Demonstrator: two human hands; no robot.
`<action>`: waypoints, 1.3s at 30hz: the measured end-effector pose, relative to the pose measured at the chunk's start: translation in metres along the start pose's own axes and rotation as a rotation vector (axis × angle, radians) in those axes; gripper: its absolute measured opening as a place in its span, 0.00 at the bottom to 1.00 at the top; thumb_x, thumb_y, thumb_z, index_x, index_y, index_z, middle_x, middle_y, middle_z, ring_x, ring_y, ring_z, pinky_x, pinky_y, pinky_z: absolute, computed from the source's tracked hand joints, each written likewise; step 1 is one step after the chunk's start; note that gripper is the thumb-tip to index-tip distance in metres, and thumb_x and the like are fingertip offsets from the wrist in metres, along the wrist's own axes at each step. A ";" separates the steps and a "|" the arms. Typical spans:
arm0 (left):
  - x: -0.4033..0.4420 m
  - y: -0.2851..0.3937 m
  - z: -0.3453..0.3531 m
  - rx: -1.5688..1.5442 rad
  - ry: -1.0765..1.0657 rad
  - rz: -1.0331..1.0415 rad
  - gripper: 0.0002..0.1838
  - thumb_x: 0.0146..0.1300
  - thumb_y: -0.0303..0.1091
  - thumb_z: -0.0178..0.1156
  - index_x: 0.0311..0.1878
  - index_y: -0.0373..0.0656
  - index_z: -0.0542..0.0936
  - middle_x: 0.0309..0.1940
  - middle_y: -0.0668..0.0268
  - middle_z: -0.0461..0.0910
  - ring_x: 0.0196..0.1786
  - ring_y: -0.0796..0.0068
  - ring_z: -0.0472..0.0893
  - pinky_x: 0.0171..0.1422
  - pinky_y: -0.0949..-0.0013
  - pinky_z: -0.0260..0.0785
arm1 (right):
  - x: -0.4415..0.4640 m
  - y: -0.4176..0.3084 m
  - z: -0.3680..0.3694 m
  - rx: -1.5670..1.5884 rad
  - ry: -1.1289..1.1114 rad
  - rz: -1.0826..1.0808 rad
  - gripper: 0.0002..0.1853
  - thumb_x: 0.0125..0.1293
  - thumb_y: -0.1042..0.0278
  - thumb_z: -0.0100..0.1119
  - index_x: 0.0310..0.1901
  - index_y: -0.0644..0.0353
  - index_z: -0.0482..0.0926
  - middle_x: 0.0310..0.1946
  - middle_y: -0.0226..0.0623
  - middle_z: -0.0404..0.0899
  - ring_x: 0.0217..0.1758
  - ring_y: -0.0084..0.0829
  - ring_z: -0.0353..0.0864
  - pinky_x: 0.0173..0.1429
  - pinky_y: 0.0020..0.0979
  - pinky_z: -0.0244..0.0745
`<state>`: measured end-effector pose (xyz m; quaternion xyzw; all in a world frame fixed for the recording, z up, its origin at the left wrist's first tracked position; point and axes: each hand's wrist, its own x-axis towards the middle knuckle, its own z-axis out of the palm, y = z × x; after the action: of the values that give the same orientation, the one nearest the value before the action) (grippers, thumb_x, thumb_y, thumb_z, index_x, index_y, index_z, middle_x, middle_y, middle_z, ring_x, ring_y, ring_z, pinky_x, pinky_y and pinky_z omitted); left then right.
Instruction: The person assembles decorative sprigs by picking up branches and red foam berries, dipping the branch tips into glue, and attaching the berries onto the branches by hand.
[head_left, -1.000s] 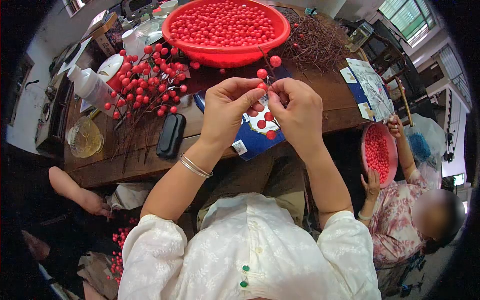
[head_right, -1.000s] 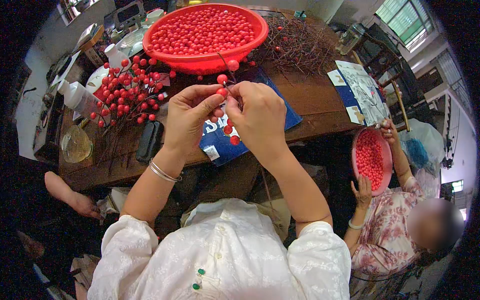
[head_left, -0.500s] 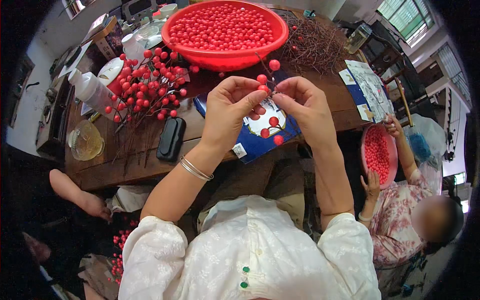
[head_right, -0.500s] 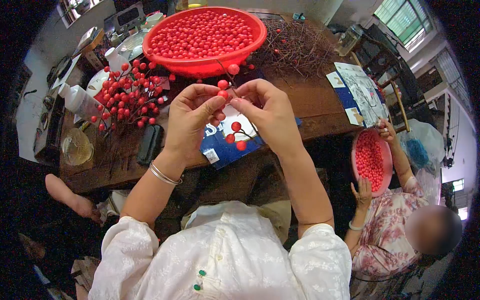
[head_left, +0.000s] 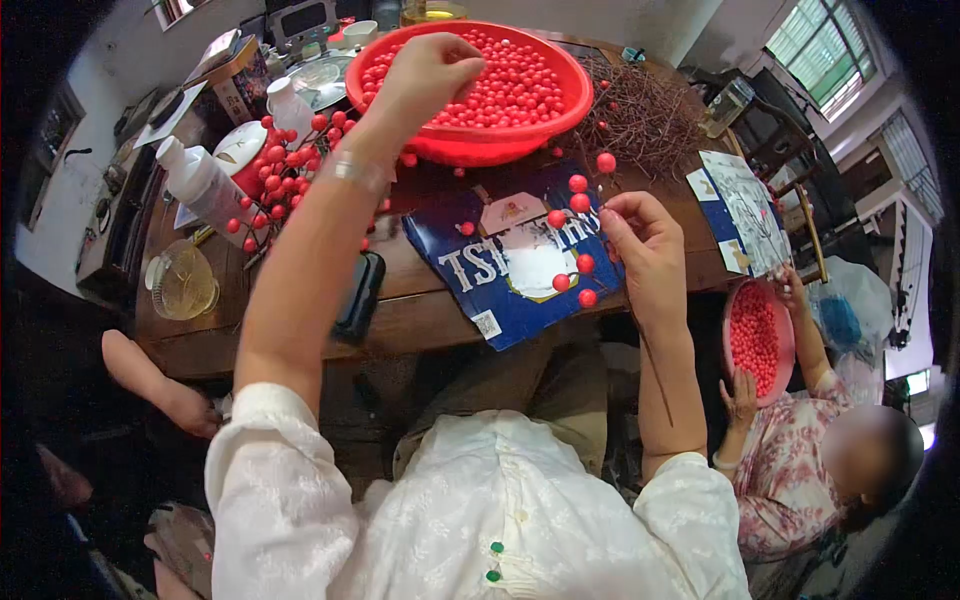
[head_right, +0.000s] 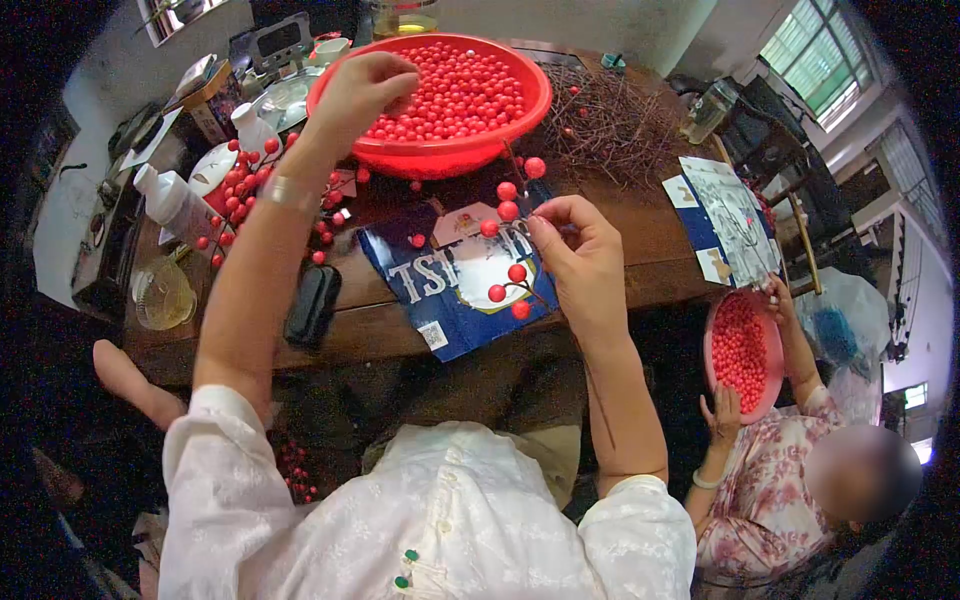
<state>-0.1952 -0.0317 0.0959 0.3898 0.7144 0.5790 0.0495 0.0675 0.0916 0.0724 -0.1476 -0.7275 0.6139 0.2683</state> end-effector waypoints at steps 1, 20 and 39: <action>0.016 -0.009 -0.002 0.114 -0.054 -0.045 0.11 0.60 0.31 0.59 0.41 0.31 0.80 0.26 0.63 0.79 0.26 0.77 0.75 0.32 0.78 0.69 | 0.002 0.000 0.000 -0.002 0.011 -0.005 0.05 0.61 0.75 0.57 0.38 0.62 0.78 0.29 0.28 0.75 0.28 0.15 0.67 0.32 0.16 0.63; 0.068 -0.077 0.046 0.766 -0.527 -0.454 0.22 0.59 0.38 0.45 0.48 0.39 0.82 0.42 0.59 0.82 0.43 0.62 0.81 0.54 0.59 0.70 | 0.002 0.009 -0.017 0.006 0.088 0.039 0.05 0.61 0.75 0.56 0.38 0.63 0.78 0.29 0.29 0.76 0.28 0.16 0.68 0.32 0.15 0.64; 0.062 -0.061 0.014 0.002 -0.347 -0.301 0.16 0.60 0.27 0.53 0.51 0.37 0.80 0.39 0.62 0.82 0.31 0.78 0.75 0.33 0.76 0.65 | 0.005 0.018 -0.023 0.245 0.024 0.154 0.05 0.62 0.74 0.58 0.39 0.63 0.77 0.27 0.29 0.74 0.23 0.15 0.66 0.27 0.14 0.60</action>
<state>-0.2614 0.0158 0.0628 0.3726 0.7458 0.4888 0.2570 0.0743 0.1169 0.0580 -0.1763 -0.6306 0.7150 0.2450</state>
